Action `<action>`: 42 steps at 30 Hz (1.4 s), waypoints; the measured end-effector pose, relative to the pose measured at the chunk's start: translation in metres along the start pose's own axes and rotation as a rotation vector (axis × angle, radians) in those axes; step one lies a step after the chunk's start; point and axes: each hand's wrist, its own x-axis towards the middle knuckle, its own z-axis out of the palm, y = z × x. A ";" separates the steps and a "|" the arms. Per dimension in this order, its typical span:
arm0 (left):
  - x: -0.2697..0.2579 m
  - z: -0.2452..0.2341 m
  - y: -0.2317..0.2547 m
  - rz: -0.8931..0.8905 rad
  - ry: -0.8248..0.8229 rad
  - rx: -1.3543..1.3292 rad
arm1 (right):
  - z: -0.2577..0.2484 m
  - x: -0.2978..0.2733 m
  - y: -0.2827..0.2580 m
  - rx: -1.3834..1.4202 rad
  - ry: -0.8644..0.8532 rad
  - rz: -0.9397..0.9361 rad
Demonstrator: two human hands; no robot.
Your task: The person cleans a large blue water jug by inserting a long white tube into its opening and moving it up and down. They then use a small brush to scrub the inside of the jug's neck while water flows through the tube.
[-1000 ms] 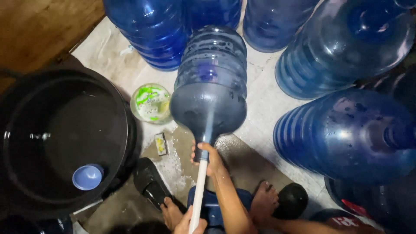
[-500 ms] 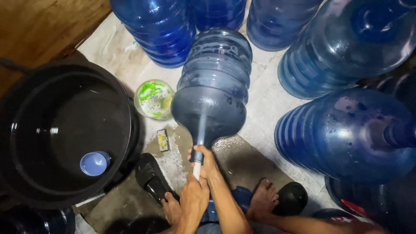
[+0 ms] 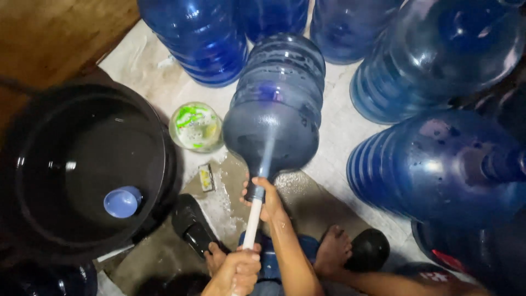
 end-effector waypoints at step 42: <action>0.010 0.025 -0.021 0.453 0.847 1.330 | -0.017 0.015 -0.011 -0.221 0.169 -0.130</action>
